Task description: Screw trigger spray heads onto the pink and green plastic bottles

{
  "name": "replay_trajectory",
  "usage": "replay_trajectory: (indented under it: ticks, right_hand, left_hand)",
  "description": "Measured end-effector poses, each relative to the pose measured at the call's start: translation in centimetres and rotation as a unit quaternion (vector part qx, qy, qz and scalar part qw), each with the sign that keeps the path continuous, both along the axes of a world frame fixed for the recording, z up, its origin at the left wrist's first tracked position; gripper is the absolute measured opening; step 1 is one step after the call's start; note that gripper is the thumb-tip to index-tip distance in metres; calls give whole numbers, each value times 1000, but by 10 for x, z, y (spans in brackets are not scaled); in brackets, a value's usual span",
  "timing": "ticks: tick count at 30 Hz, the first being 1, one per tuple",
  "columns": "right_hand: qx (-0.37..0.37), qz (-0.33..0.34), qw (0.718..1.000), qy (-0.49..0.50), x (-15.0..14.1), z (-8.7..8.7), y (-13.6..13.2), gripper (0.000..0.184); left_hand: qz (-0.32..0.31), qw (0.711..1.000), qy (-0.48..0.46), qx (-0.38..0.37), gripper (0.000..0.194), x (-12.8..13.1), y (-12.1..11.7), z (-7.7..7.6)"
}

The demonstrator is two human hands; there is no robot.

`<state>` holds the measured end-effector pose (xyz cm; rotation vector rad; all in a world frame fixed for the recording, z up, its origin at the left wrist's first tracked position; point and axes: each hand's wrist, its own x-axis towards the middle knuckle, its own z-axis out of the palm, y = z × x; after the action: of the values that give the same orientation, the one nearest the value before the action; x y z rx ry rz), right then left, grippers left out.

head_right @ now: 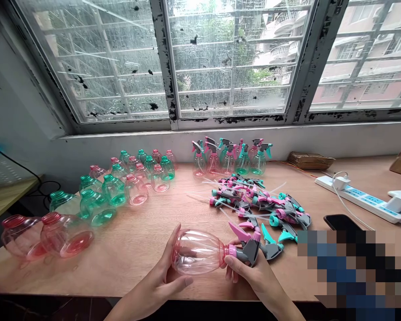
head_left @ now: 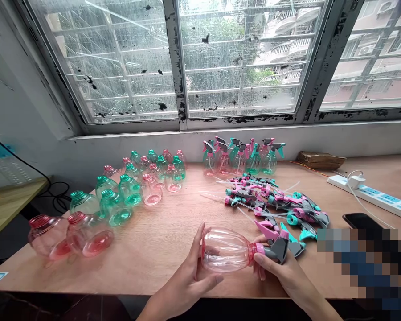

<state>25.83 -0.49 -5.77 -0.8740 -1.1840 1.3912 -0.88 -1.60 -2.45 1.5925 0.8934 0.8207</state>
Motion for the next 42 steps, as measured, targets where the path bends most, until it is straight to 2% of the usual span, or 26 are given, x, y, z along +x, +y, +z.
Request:
replay_trajectory:
  ticks: [3, 6, 13, 20, 25, 28, 32, 37, 42]
  right_hand:
    - [-1, -2, 1000, 1, 0, 0, 0, 28]
    - [8, 8, 1000, -3, -1, 3, 0, 26]
    - [10, -4, 1000, -13, 0, 1, 0, 26]
    - [9, 1, 1000, -18, -2, 4, 0, 26]
    - [-3, -7, 1000, -24, -3, 5, -2, 30]
    - [-5, -9, 1000, -16, -3, 4, -3, 31]
    - [-8, -15, 1000, -6, -4, 5, -3, 29]
    - [-5, -19, 1000, -3, -4, 8, -3, 28]
    - [-3, -14, 1000, -20, -2, 5, -3, 28]
  left_hand:
    - [-5, 999, -31, -27, 105, -2, 1, -1]
    - [-3, 996, -66, -53, 97, -3, 2, -1]
    - [-11, 996, -52, -66, 91, -1, 1, 2]
    - [-8, 999, -35, -39, 104, 2, 0, 6]
    - [-5, 996, -65, -57, 120, 3, 2, 5]
    - [-6, 994, -83, -71, 111, 3, 0, 5]
    - [-7, 997, -67, -39, 93, 3, -1, 4]
    - [10, 1000, -23, 11, 97, 1, -1, 0]
    - [57, 998, -35, -5, 89, 6, 2, -2]
